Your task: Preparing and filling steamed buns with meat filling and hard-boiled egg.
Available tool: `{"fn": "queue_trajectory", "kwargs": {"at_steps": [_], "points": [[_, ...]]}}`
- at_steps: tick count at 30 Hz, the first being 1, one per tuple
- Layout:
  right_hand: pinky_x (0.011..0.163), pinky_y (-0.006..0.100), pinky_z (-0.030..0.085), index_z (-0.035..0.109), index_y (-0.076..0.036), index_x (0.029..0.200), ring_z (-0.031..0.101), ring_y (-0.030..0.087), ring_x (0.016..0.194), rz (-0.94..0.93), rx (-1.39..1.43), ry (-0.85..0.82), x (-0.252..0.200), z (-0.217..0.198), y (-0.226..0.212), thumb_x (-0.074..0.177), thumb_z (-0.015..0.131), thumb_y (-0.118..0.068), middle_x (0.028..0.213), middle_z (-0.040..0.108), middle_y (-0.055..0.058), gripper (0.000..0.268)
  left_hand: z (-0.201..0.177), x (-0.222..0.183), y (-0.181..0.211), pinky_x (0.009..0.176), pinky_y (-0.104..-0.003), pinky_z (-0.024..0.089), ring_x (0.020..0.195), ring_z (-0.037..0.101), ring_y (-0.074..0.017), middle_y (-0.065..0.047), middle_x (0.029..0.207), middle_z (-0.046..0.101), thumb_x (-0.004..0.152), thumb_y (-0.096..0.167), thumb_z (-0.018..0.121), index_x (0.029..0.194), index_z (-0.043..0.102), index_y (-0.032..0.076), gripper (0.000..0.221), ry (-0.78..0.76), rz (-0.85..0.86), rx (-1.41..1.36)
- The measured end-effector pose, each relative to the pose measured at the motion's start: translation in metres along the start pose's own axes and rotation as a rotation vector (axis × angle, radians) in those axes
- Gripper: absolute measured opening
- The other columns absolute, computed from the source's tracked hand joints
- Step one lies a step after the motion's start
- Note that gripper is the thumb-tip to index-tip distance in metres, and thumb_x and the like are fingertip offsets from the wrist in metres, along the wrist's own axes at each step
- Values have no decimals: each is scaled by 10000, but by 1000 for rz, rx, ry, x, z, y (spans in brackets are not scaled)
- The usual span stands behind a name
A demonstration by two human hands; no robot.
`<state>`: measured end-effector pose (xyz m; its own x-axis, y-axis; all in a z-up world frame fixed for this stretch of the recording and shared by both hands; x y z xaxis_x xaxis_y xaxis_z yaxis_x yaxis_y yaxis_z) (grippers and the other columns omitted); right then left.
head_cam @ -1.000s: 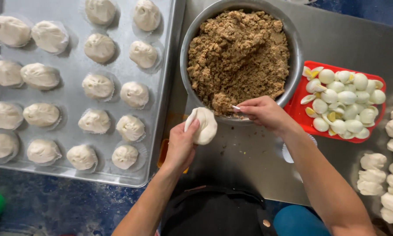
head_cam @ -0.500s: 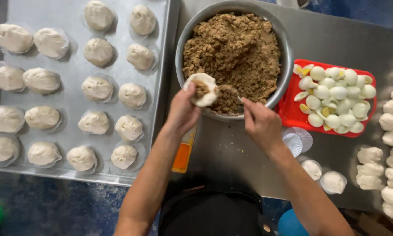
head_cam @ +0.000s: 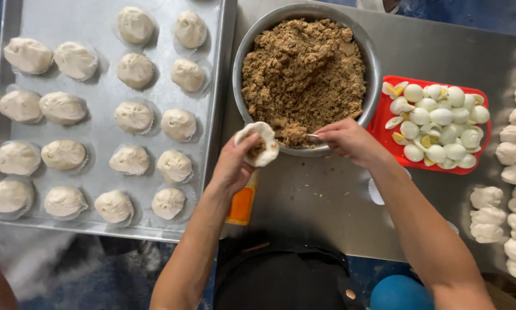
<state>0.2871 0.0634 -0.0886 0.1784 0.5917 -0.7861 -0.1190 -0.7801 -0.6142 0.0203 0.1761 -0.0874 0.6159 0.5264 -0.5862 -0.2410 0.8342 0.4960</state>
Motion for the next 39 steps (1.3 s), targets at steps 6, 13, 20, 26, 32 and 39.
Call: {"fn": "queue_trajectory", "kwargs": {"at_steps": [6, 13, 20, 26, 32, 39], "points": [[529, 248, 419, 773, -55, 1213, 537, 54, 606, -464, -56, 214, -43, 5, 1, 992, 677, -150, 748, 649, -57, 259, 49, 24, -23, 994, -383, 576, 1124, 663, -222, -122, 1238, 658, 1039, 208, 537, 1347, 553, 32, 356, -87, -74, -57], [523, 392, 497, 675, -102, 1399, 606, 249, 543, -966, -1034, 851, -95, 63, -16, 921, 683, -86, 709, 593, 87, 478, 70, 76, -34, 1046, -433, 571, 1175, 644, -283, -174, 1273, 627, 1089, 260, 448, 1351, 501, -42, 404, -249, -4, -258], [659, 399, 531, 683, -96, 1344, 673, 279, 738, -1000, -656, 834, -129, 61, -3, 1023, 660, -82, 877, 659, 127, 323, 59, 44, -34, 954, -439, 594, 1119, 681, -264, -126, 1213, 666, 1053, 252, 578, 1308, 568, 15, 348, -142, 22, -125], [577, 273, 434, 716, -14, 1249, 553, 125, 679, -798, 40, 501, -107, 24, -10, 1033, 625, -89, 819, 621, -6, 246, 76, 24, -31, 980, -425, 610, 1127, 693, -235, -106, 1229, 677, 1022, 193, 644, 1318, 580, 36, 341, -200, 139, -41], [399, 197, 207, 699, 51, 1164, 255, 14, 457, -169, 736, -143, -80, 8, 17, 976, 590, -118, 589, 348, -110, 275, 60, 30, -50, 1023, -412, 575, 1160, 683, -258, -132, 1265, 667, 1053, 218, 612, 1350, 555, 7, 369, -276, 176, -93], [461, 251, 310, 742, -14, 1239, 398, 64, 524, -501, 179, 287, -110, -4, 30, 1004, 621, -106, 650, 489, -88, 280, 68, 16, -60, 1035, -406, 562, 1185, 657, -260, -124, 1265, 659, 1032, 164, 594, 1354, 530, 19, 359, -194, 146, -112]]}}
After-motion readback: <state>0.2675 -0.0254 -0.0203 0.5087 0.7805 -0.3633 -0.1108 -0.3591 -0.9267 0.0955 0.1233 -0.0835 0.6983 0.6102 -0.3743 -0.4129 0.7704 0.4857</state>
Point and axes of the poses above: each hand's wrist, its own x-axis towards the middle knuckle, its own z-axis out of the palm, y = z × x, the point moved 4 cm from there along x, towards the middle knuckle
